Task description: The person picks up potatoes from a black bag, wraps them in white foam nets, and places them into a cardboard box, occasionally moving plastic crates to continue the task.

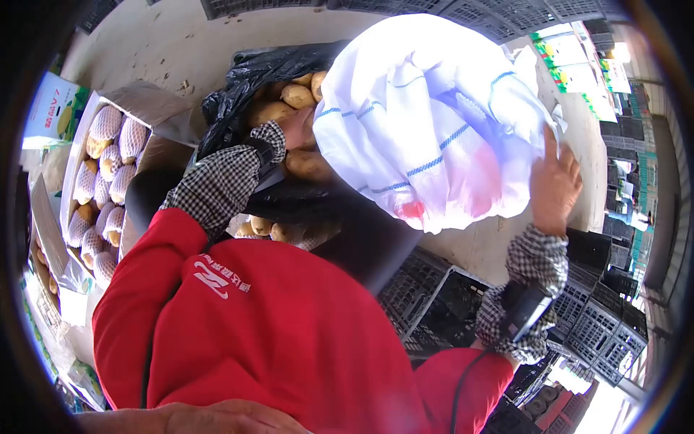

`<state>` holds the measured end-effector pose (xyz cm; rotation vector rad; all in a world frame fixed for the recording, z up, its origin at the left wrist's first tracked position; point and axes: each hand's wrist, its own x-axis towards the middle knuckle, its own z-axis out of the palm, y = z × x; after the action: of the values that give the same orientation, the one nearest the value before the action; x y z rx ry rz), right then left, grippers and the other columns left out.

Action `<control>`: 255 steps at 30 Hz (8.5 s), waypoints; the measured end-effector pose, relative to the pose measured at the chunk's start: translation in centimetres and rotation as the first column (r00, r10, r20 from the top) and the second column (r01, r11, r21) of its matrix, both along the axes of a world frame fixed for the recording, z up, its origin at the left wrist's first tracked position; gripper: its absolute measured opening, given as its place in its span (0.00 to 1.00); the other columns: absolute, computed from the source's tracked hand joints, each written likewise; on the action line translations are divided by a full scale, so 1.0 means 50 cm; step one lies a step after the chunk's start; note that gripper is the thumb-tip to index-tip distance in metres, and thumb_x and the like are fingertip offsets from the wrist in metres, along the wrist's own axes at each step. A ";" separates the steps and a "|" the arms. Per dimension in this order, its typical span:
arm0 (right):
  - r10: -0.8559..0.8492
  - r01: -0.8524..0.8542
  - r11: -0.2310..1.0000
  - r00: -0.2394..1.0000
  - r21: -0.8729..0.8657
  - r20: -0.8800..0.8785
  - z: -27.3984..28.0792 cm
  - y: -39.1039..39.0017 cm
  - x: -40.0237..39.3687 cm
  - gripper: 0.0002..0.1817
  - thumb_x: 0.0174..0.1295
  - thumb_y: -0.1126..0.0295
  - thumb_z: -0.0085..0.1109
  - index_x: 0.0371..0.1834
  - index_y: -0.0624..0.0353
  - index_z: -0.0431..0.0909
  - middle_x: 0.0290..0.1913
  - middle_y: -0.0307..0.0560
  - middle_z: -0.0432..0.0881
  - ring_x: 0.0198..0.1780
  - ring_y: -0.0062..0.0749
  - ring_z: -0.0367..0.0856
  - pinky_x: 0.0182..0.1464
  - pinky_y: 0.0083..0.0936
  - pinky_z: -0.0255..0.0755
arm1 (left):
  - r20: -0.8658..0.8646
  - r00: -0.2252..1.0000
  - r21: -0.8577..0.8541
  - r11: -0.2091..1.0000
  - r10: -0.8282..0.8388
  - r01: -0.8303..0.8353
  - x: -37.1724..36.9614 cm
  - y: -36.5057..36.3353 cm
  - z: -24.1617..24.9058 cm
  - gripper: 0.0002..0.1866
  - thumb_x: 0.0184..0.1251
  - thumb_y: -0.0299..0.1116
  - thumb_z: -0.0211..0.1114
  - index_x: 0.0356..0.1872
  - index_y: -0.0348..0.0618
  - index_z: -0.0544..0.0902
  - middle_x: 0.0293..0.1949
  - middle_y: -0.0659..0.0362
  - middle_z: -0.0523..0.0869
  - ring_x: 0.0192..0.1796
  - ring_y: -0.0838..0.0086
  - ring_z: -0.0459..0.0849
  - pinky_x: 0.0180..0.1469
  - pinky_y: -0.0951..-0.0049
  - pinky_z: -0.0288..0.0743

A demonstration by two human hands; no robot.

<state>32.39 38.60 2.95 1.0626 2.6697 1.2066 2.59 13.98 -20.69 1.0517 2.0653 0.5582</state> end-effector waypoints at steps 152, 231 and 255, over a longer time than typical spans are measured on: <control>-0.228 -0.356 0.624 0.768 -0.695 -0.598 -0.313 -0.106 -0.154 0.19 0.53 0.69 0.52 0.51 0.47 0.68 0.46 0.48 0.76 0.48 0.43 0.75 0.45 0.32 0.69 | -0.402 0.777 -0.356 0.865 -0.485 0.355 -0.167 -0.072 -0.109 0.59 0.25 0.53 0.73 0.63 0.38 0.51 0.57 0.38 0.61 0.59 0.43 0.60 0.63 0.58 0.54; -0.170 -0.908 0.241 0.309 -0.344 -0.936 -0.230 -0.456 -0.331 0.10 0.55 0.73 0.52 0.40 0.55 0.78 0.36 0.41 0.81 0.39 0.28 0.79 0.43 0.19 0.70 | 0.955 -0.002 0.259 0.840 -0.295 -0.478 0.073 -0.229 0.179 0.32 0.61 0.52 0.46 0.59 0.37 0.61 0.55 0.49 0.69 0.56 0.61 0.70 0.57 0.64 0.64; -0.752 -0.809 0.080 0.334 -0.583 -0.568 -0.378 -0.560 -0.315 0.54 0.43 0.63 0.67 0.66 0.60 0.35 0.64 0.57 0.50 0.65 0.47 0.48 0.65 0.34 0.44 | 0.883 0.459 0.376 0.733 -0.098 -0.567 0.055 -0.204 0.126 0.25 0.67 0.43 0.44 0.60 0.37 0.58 0.57 0.50 0.66 0.55 0.63 0.70 0.55 0.66 0.66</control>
<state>16.64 10.59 -15.94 1.3150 2.5670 -2.2948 5.34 3.78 -14.40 0.5199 1.0466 1.6739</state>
